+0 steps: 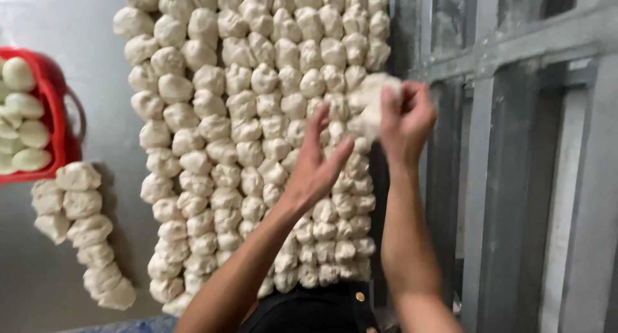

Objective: Preparing and filling steamed buns with seasoned meat and hard-boiled egg.

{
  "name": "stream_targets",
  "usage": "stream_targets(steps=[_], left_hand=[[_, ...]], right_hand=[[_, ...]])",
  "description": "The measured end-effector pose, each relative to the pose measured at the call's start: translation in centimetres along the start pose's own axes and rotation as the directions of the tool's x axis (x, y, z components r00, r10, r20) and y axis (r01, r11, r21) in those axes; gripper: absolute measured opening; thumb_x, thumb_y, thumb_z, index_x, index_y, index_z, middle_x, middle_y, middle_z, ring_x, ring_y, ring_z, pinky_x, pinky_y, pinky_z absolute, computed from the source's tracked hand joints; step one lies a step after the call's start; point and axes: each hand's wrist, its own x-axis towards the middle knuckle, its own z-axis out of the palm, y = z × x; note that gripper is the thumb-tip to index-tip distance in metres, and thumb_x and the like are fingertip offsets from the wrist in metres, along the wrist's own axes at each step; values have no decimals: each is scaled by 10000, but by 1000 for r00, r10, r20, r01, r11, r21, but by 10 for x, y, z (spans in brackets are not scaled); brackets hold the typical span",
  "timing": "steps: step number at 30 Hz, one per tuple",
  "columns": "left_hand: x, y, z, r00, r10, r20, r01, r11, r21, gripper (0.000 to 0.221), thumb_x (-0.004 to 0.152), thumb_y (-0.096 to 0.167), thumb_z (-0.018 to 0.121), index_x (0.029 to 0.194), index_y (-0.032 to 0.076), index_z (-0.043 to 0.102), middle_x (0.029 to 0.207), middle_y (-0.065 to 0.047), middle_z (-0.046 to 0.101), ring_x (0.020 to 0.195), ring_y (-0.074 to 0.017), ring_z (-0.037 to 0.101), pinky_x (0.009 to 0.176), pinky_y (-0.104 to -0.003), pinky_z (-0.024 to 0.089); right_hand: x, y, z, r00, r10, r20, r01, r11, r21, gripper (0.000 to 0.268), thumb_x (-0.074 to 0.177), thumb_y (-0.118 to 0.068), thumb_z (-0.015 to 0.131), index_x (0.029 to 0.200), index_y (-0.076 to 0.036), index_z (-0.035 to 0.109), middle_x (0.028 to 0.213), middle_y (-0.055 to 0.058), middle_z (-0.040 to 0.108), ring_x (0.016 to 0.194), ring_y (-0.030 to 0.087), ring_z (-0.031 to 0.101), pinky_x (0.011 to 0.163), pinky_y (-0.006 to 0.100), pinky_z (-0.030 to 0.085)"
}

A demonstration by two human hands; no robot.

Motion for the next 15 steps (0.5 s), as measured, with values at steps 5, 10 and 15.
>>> stream_targets(steps=[5, 10, 15], left_hand=[[37, -59, 15, 927, -344, 151, 353, 662, -661, 554, 1032, 397, 644, 1367, -32, 546, 1249, -160, 635, 1079, -256, 656, 921, -420, 550], [-32, -58, -51, 799, -551, 241, 596, 673, -438, 615, 991, 475, 635, 1320, -43, 676, 1151, -117, 730, 982, -189, 682, 852, -337, 554], [-159, -60, -136, 638, -741, 209, 668, 397, -629, 602, 934, 423, 539, 1452, 116, 520, 1252, -23, 692, 1110, -182, 664, 948, -390, 532]], right_hand=[[33, 4, 16, 963, -184, 198, 148, 972, 184, 313, 1116, -305, 665, 1235, -16, 680, 1102, 87, 704, 999, 188, 678, 868, 326, 556], [149, 147, 99, 992, -105, -67, 91, 979, -180, 391, 1101, -381, 604, 1238, -20, 666, 1037, 153, 718, 954, 322, 697, 835, 425, 552], [161, 195, 135, 972, 226, -57, -231, 897, -377, 483, 937, -559, 712, 991, -80, 682, 952, 138, 723, 897, 315, 683, 808, 471, 534]])
